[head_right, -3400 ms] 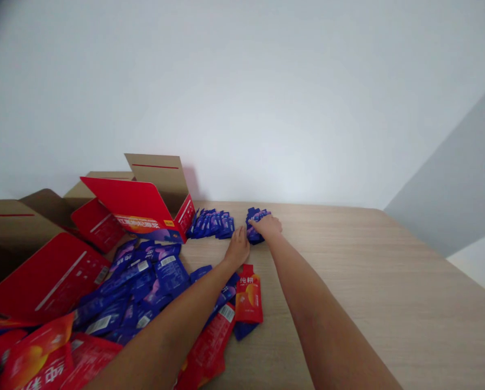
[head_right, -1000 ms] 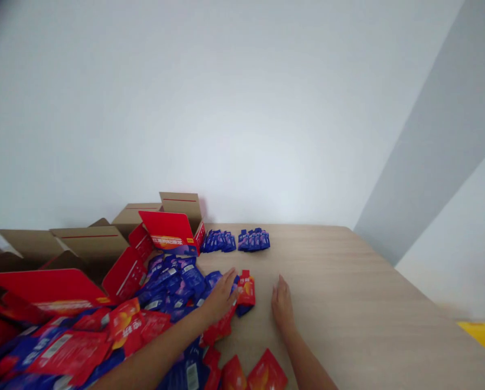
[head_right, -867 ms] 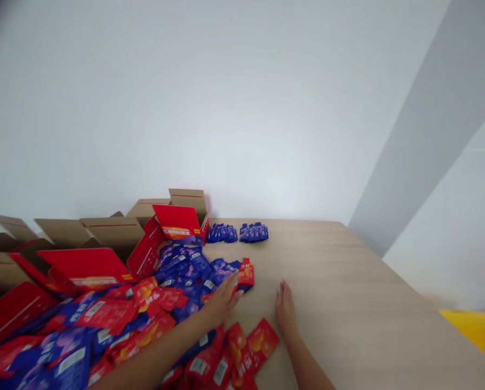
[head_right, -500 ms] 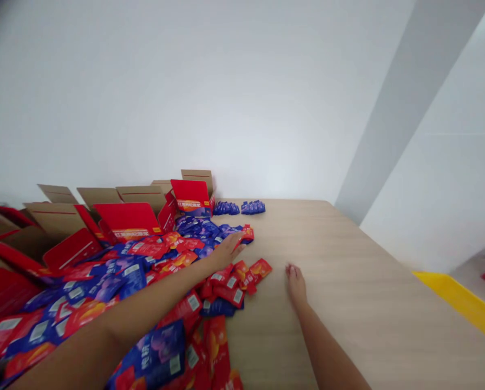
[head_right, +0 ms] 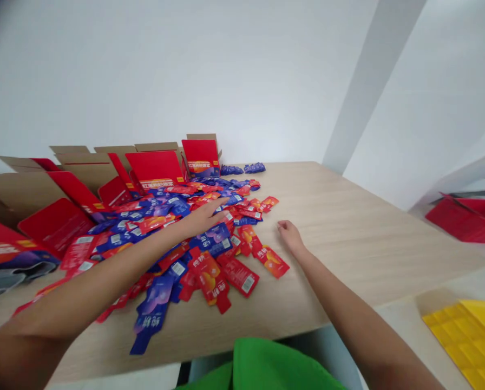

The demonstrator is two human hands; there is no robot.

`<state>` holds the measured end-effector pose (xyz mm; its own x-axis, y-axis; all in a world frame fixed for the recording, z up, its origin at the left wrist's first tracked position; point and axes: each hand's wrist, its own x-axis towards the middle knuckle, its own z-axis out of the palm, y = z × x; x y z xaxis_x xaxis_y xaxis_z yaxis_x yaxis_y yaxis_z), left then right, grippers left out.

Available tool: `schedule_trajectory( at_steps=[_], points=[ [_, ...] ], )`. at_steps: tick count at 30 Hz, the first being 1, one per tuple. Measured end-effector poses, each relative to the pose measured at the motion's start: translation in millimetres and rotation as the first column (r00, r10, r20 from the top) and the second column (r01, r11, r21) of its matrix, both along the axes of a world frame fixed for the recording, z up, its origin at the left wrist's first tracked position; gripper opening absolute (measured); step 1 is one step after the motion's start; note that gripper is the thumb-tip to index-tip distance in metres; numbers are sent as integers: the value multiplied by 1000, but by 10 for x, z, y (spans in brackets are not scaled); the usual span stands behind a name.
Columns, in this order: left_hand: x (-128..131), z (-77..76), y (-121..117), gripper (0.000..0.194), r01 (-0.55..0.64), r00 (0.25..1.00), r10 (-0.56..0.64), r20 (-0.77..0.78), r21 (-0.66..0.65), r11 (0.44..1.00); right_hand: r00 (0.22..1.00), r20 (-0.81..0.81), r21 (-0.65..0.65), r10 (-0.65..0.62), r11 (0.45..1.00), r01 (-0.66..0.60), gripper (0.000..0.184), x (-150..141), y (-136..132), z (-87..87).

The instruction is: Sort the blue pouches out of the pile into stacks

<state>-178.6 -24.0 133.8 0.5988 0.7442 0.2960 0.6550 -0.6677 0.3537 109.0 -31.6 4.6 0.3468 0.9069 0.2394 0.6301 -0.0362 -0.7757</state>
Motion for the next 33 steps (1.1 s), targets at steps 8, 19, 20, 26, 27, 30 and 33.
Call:
schedule_trajectory(
  at_steps=[8,19,20,26,27,30,33],
  points=[
    [-1237,-678,-1231,54,-115,959,139,-246,108,987,847,270,5,458,879,-476,30,-1025,-729,260],
    [-1415,-1558,-1774,66,-387,878,435,-199,240,890,354,661,-297,661,665,-686,72,-1670,-277,405],
    [-1360,-1546,-1711,65,-407,871,447,-205,211,889,347,665,-308,661,666,-679,71,-1688,-230,397],
    [-980,-1451,-1316,70,-455,854,450,-263,45,890,469,679,-202,565,758,-620,57,-1537,-147,243],
    [-904,-1444,-1266,71,-451,857,444,-262,34,892,487,678,-189,550,771,-608,55,-1478,-153,212],
    [-659,-1420,-1159,72,-459,855,446,-265,15,888,525,673,-165,520,798,-579,53,-1260,-173,144],
    [-395,-1381,-1089,73,-480,843,456,-286,-15,877,539,660,-150,523,795,-588,52,-984,-176,106]
  ],
)
